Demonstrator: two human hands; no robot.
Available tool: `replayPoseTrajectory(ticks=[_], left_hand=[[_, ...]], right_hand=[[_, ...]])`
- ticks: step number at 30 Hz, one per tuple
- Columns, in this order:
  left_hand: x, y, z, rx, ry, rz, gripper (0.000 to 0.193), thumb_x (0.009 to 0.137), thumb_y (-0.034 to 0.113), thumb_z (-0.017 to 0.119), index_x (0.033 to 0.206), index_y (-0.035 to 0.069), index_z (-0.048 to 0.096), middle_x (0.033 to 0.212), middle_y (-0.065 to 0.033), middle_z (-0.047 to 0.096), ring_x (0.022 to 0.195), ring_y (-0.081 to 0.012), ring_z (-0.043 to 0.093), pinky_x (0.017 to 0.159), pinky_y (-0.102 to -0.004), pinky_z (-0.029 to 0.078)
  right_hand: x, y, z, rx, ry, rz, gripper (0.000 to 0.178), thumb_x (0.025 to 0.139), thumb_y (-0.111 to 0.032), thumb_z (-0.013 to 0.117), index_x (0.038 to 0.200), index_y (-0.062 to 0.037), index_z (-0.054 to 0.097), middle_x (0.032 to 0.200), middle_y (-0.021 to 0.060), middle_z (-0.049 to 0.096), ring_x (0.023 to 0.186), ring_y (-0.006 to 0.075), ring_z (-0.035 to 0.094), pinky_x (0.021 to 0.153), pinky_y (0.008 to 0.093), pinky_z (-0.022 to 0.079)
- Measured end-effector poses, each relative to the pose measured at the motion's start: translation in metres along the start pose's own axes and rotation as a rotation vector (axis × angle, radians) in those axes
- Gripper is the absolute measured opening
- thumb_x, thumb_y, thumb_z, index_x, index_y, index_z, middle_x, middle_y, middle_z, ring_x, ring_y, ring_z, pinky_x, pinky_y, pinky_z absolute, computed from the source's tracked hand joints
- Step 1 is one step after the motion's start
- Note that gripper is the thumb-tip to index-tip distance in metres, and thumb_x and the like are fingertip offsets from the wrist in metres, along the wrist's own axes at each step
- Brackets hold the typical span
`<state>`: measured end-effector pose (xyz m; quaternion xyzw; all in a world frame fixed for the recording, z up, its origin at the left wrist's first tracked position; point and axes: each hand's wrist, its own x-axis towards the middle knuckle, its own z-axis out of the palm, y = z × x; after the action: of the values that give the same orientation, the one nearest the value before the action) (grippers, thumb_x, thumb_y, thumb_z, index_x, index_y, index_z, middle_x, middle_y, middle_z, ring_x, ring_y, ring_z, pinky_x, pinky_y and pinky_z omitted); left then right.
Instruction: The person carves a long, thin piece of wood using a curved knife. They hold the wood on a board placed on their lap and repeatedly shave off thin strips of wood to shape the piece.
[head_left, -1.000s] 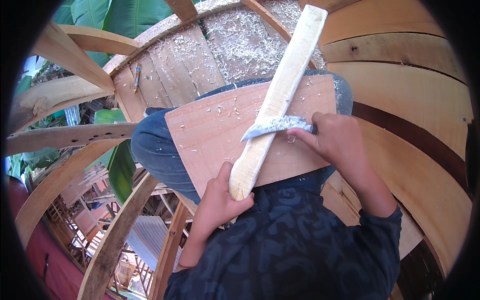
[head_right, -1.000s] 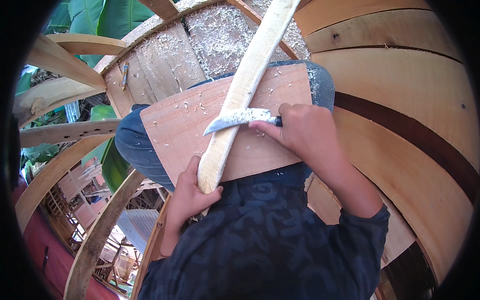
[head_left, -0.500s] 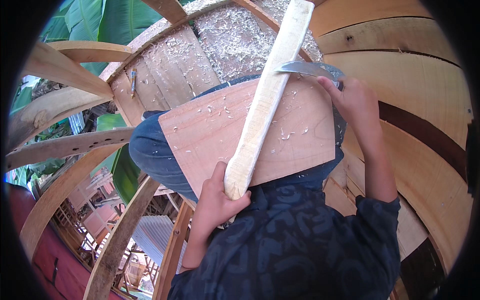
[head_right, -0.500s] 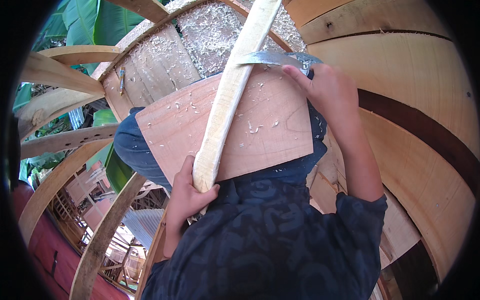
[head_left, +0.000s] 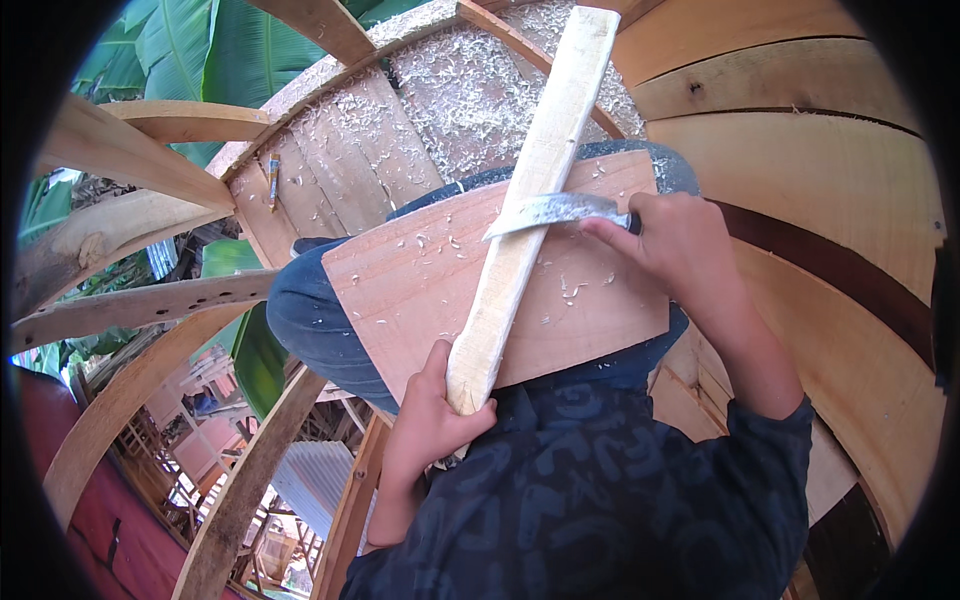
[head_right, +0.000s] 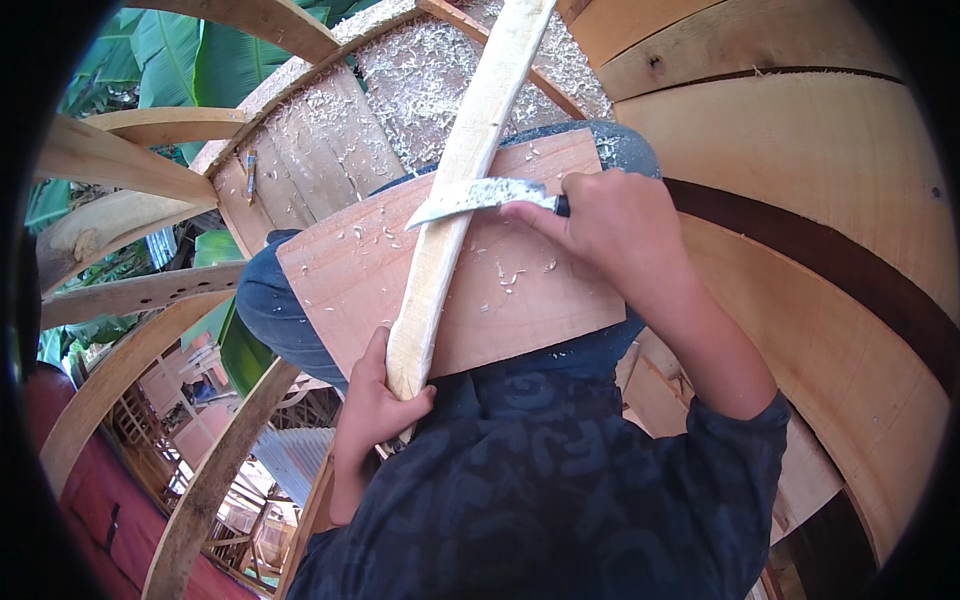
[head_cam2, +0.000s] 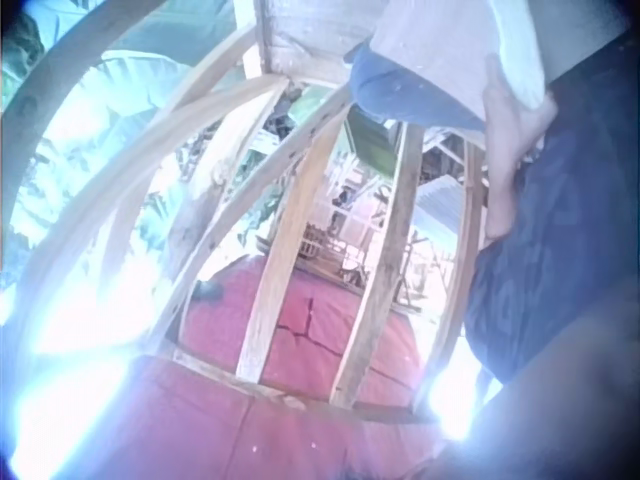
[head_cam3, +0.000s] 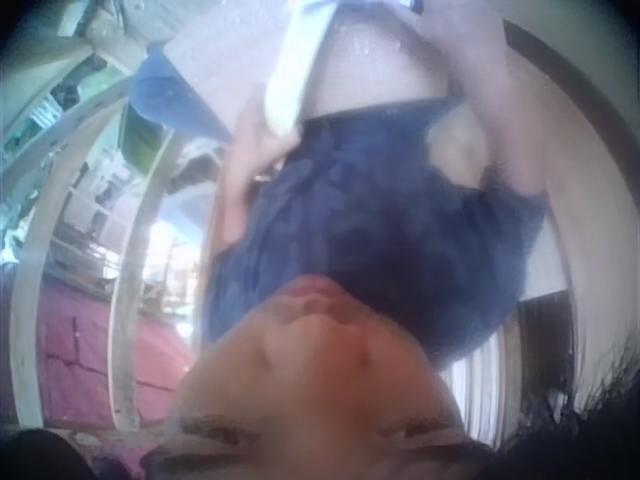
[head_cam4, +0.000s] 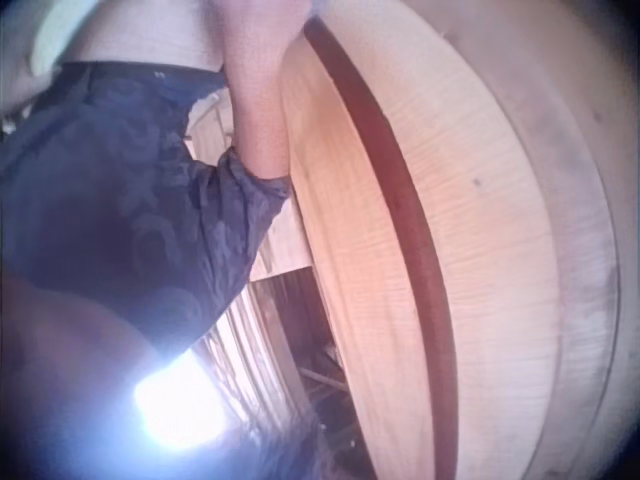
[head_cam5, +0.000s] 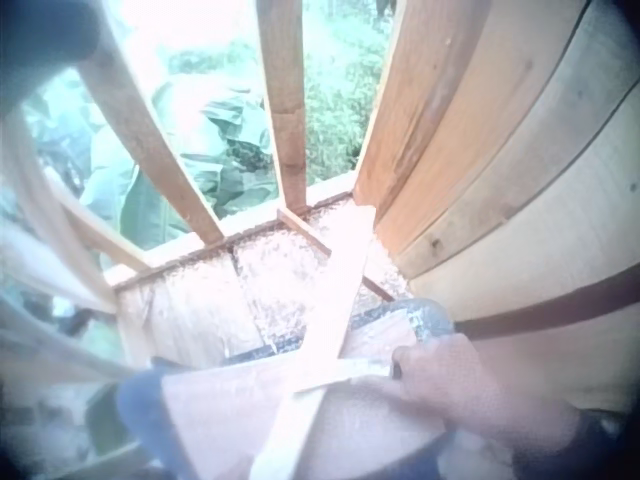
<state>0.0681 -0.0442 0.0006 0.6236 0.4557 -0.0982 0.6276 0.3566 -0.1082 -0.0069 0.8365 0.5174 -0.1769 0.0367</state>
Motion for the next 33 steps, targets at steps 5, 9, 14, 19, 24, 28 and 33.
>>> replayPoseTrajectory(ticks=[5, 9, 14, 19, 24, 28, 33], left_hand=[[-0.005, -0.004, 0.001, 0.004, 0.019, -0.028, 0.059, 0.063, 0.016, 0.073, 0.113, -0.002, 0.049, 0.086, -0.0146, 0.061, 0.080, -0.0178, 0.058, 0.076, -0.0310, 0.047], [-0.003, -0.004, -0.001, 0.008, -0.009, 0.014, 0.056, 0.064, 0.017, 0.073, 0.111, -0.002, 0.049, 0.085, -0.0165, 0.062, 0.080, -0.0216, 0.062, 0.074, -0.0318, 0.048], [-0.006, -0.005, 0.000, 0.035, 0.006, 0.006, 0.051, 0.066, 0.017, 0.073, 0.107, -0.001, 0.048, 0.081, -0.0207, 0.064, 0.080, -0.0295, 0.069, 0.071, -0.0339, 0.051], [-0.004, -0.004, -0.003, 0.016, -0.027, 0.010, 0.050, 0.066, 0.018, 0.073, 0.105, -0.001, 0.048, 0.081, -0.0208, 0.064, 0.081, -0.0306, 0.069, 0.071, -0.0342, 0.051], [-0.007, -0.002, -0.003, 0.037, -0.020, -0.018, 0.050, 0.066, 0.017, 0.074, 0.106, 0.000, 0.049, 0.081, -0.0203, 0.064, 0.082, -0.0297, 0.069, 0.072, -0.0340, 0.051], [-0.007, -0.003, -0.006, 0.026, -0.036, -0.008, 0.050, 0.066, 0.017, 0.073, 0.106, 0.000, 0.049, 0.081, -0.0197, 0.064, 0.081, -0.0292, 0.069, 0.072, -0.0335, 0.051], [-0.010, -0.005, -0.006, 0.026, -0.030, -0.006, 0.052, 0.064, 0.018, 0.074, 0.106, 0.000, 0.050, 0.082, -0.0192, 0.064, 0.079, -0.0283, 0.068, 0.072, -0.0339, 0.050]], right_hand=[[0.033, 0.037, -0.007, 0.126, 0.073, 0.257, 0.077, 0.086, -0.070, 0.047, 0.066, 0.0019, 0.066, 0.056, 0.0206, 0.058, 0.055, 0.0360, 0.062, 0.053, 0.0433, 0.049], [0.007, 0.011, 0.001, 0.011, 0.059, -0.005, 0.078, 0.082, -0.073, 0.049, 0.061, 0.0012, 0.066, 0.053, 0.0214, 0.056, 0.053, 0.0338, 0.061, 0.051, 0.0423, 0.049], [0.044, 0.038, -0.006, 0.083, 0.055, 0.226, 0.078, 0.083, -0.071, 0.051, 0.062, 0.0025, 0.065, 0.054, 0.0219, 0.056, 0.054, 0.0365, 0.061, 0.052, 0.0431, 0.049], [0.020, 0.009, -0.003, 0.013, 0.064, -0.047, 0.079, 0.082, -0.073, 0.049, 0.063, 0.0023, 0.066, 0.055, 0.0217, 0.057, 0.053, 0.0349, 0.062, 0.051, 0.0435, 0.048], [0.068, 0.054, -0.019, 0.154, 0.035, 0.394, 0.076, 0.085, -0.069, 0.050, 0.068, 0.0027, 0.067, 0.058, 0.0210, 0.058, 0.056, 0.0339, 0.061, 0.057, 0.0436, 0.048], [0.053, 0.039, -0.021, 0.121, -0.036, 0.207, 0.081, 0.084, -0.072, 0.047, 0.060, 0.0036, 0.064, 0.054, 0.0220, 0.057, 0.054, 0.0354, 0.062, 0.055, 0.0431, 0.050], [0.055, 0.035, -0.017, 0.150, -0.037, 0.169, 0.080, 0.084, -0.072, 0.047, 0.061, 0.0034, 0.063, 0.058, 0.0227, 0.058, 0.059, 0.0372, 0.063, 0.059, 0.0446, 0.051]])
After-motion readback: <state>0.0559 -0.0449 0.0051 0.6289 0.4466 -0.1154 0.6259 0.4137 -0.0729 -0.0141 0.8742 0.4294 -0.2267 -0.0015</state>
